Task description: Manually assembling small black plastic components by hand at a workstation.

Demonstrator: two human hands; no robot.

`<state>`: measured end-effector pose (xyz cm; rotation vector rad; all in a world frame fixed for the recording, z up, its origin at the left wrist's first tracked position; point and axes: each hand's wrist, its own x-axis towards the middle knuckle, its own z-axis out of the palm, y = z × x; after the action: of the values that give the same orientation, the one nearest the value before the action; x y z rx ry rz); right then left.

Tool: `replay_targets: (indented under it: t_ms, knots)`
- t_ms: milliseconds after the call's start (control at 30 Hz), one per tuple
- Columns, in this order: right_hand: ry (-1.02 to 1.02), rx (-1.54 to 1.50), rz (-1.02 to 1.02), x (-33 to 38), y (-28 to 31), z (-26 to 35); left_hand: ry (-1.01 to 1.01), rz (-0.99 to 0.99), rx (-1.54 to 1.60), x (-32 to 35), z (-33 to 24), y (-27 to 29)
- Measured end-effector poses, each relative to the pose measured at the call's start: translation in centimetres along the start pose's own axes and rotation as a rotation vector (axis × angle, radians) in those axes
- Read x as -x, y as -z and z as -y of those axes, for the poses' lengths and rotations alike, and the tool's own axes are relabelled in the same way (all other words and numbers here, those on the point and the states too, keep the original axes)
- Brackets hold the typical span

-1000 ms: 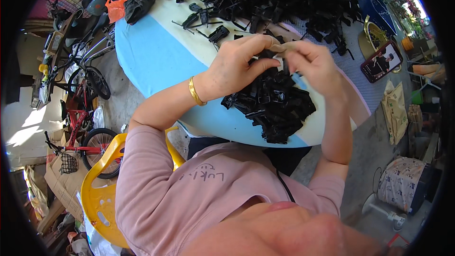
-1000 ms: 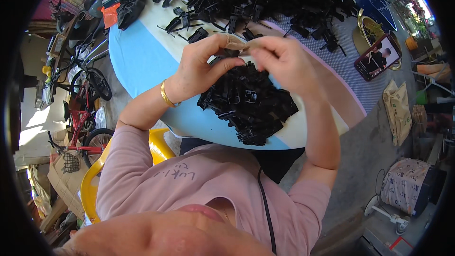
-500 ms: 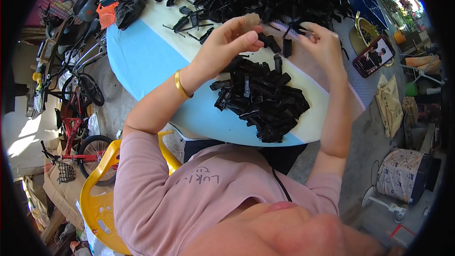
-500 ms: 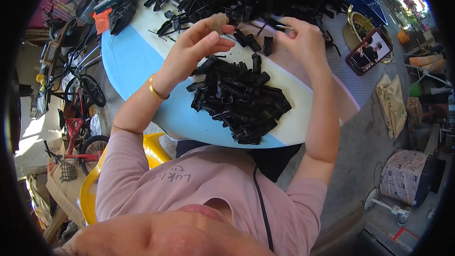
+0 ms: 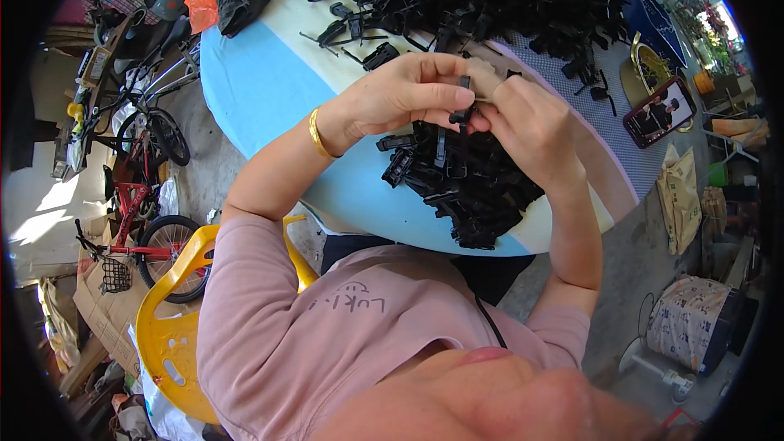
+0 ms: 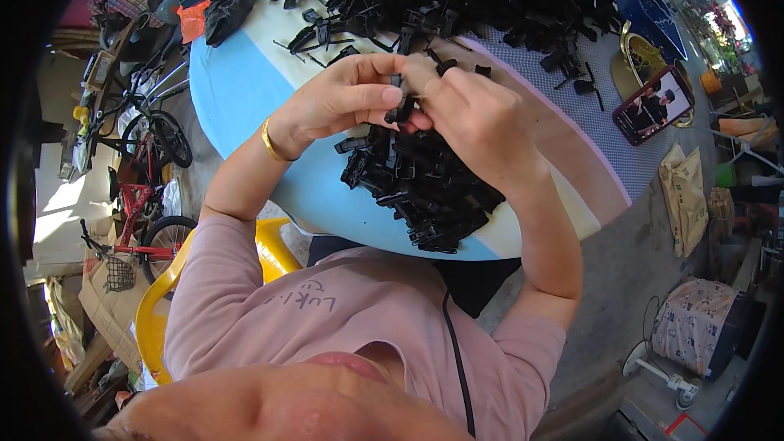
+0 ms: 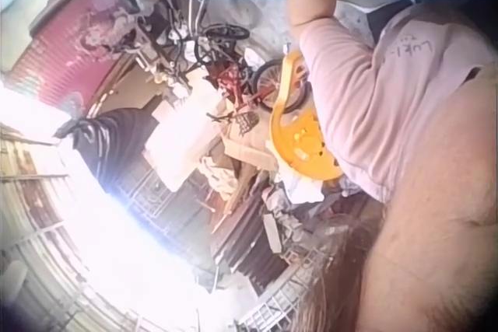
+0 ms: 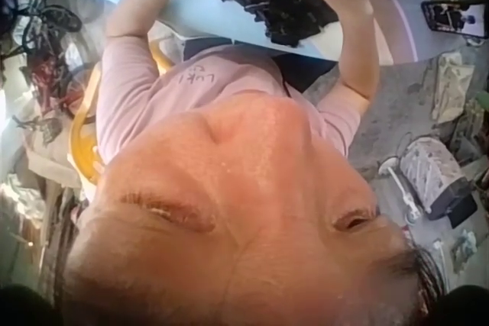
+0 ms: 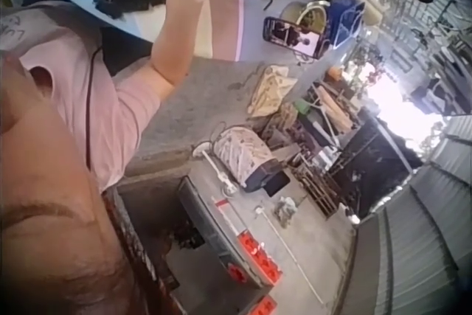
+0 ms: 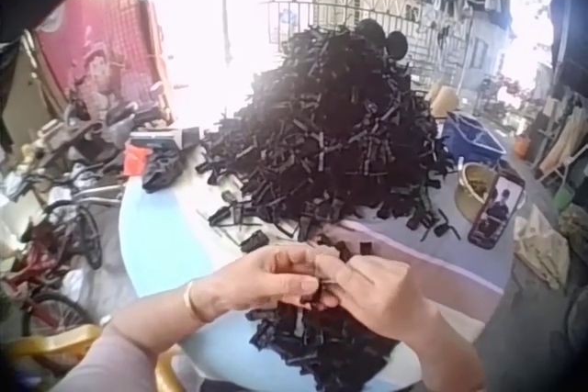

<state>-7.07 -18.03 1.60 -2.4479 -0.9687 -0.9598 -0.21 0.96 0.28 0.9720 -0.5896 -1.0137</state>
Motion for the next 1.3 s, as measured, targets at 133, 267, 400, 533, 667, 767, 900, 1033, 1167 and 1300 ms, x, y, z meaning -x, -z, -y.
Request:
replay_targets:
  t_ms: [133,267,400,533,667,767,900,1033,1167,1300]
  knots:
    - [-0.484,-0.439,0.012,0.5,-0.1,-0.6,-0.155,-0.141,-0.024,-0.1,0.2,-0.2]
    - [-0.681,-0.795,0.014,0.4,-0.3,0.2,-0.313,-0.240,-0.304,-0.3,0.9,-0.6]
    - [-0.792,-0.872,0.032,0.4,-1.1,1.1,-0.376,-0.314,-0.478,0.0,1.4,-1.4]
    - [-0.789,-0.872,-0.008,0.3,-1.0,1.7,-0.366,-0.398,-0.578,0.3,1.3,-2.0]
    - [-0.750,-0.828,-0.029,0.3,-1.5,2.0,-0.463,-0.403,-0.662,0.1,2.5,-1.4]
    - [-0.764,-0.821,-0.019,0.3,-1.4,2.2,-0.780,-0.513,-0.754,-0.4,3.2,-1.6]
    - [-0.807,-0.837,0.024,0.4,-1.2,1.7,-0.797,-0.502,-0.959,-0.5,2.6,-1.6]
    - [-0.878,-0.966,-0.026,0.4,-0.9,0.7,-0.544,-0.526,-0.732,-0.6,2.5,-1.5]
    - [-0.673,-0.660,-0.020,0.4,-0.6,1.0,-0.555,-0.591,-0.963,-0.6,2.2,-3.1]
    - [-0.573,-0.610,0.016,0.2,0.3,0.5,-0.491,-0.317,-0.976,0.3,1.0,-2.9]
